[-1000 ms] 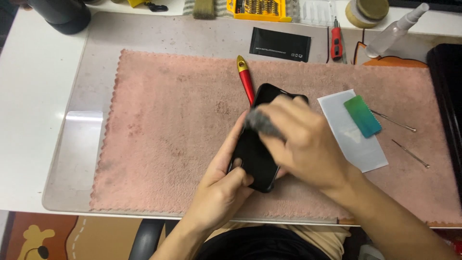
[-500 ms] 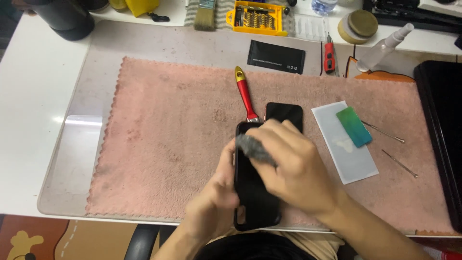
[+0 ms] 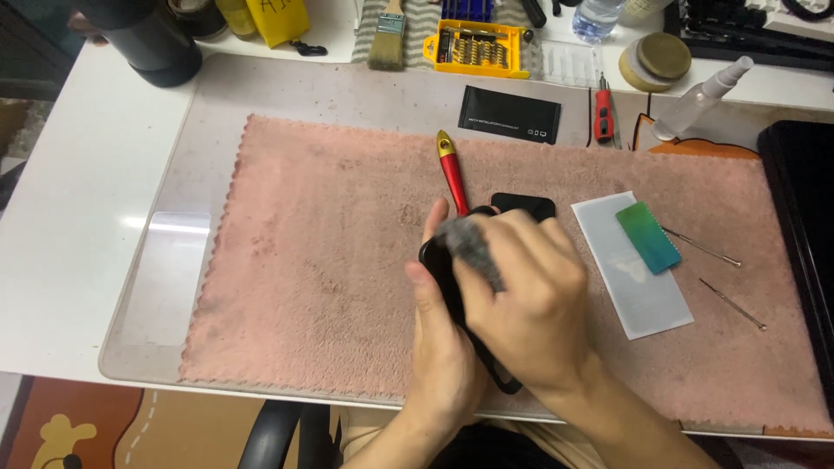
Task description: Cleaning a phone case and a smartphone screen using a brush, sponge, and cleaning cloth on a workbench.
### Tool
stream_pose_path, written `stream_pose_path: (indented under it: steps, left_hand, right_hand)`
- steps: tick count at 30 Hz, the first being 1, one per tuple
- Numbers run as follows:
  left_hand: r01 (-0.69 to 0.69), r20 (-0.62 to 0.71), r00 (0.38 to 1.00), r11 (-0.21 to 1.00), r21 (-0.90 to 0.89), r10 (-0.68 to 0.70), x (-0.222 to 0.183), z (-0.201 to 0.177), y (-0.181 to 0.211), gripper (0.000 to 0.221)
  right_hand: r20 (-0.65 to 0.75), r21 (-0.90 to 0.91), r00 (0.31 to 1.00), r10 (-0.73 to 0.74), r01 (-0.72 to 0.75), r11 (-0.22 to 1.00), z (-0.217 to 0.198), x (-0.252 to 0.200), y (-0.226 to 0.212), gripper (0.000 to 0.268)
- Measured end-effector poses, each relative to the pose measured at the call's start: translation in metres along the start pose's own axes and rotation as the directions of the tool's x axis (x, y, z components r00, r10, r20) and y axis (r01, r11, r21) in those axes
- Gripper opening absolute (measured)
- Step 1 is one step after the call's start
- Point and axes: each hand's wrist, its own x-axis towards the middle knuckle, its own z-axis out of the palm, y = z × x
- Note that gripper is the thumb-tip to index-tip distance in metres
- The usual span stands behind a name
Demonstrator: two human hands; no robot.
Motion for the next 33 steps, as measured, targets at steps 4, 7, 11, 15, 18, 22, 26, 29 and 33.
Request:
stream_pose_path:
  steps: [4,7,11,15,18,22,26,29,33]
  left_hand:
    - [-0.11,-0.009,0.994,0.986,0.125,0.112,-0.005,0.003,-0.006,0.087]
    - [-0.182,0.107,0.981,0.959,0.217,0.162,-0.004,0.002,-0.016,0.084]
    - [-0.01,0.147,0.986,0.908,-0.419,0.078,0.005,0.006,-0.011,0.074]
    - [0.016,-0.012,1.0,0.96,-0.281,-0.02,0.01,0.014,-0.003,0.062]
    - [0.058,0.073,0.997,0.922,-0.384,-0.032,0.015,0.012,-0.016,0.073]
    - [0.036,0.133,0.991,0.895,-0.444,0.026,0.018,0.007,-0.021,0.071]
    - [-0.009,-0.003,1.0,0.939,-0.343,0.009,0.009,0.007,-0.026,0.066]
    - [-0.053,0.005,0.998,0.981,-0.188,0.055,0.006,0.009,-0.02,0.067]
    - [-0.053,0.081,0.994,0.956,-0.288,0.08,0.012,0.007,-0.018,0.066]
  right_hand:
    - [-0.106,-0.096,0.982,0.156,-0.166,0.981,-0.003,-0.006,0.015,0.015]
    - [-0.036,0.075,0.983,0.179,-0.176,0.982,-0.008,-0.008,0.006,0.014]
    - [-0.095,-0.039,0.986,0.139,-0.143,0.989,-0.004,-0.014,0.01,0.011]
    - [-0.09,-0.109,0.993,0.081,-0.091,0.99,-0.002,-0.018,0.009,0.006]
    - [0.051,0.061,0.998,0.021,-0.024,0.998,-0.009,-0.026,0.011,0.016]
    - [0.166,0.145,0.979,-0.118,0.094,0.985,-0.012,-0.019,0.02,0.025]
    - [0.066,-0.047,0.991,-0.115,0.118,0.992,-0.004,-0.013,0.029,0.008]
    - [0.018,-0.111,0.999,-0.049,0.051,0.992,0.0,-0.016,0.025,0.01]
    - [0.029,-0.026,1.0,-0.012,0.013,1.0,0.001,-0.015,0.023,0.016]
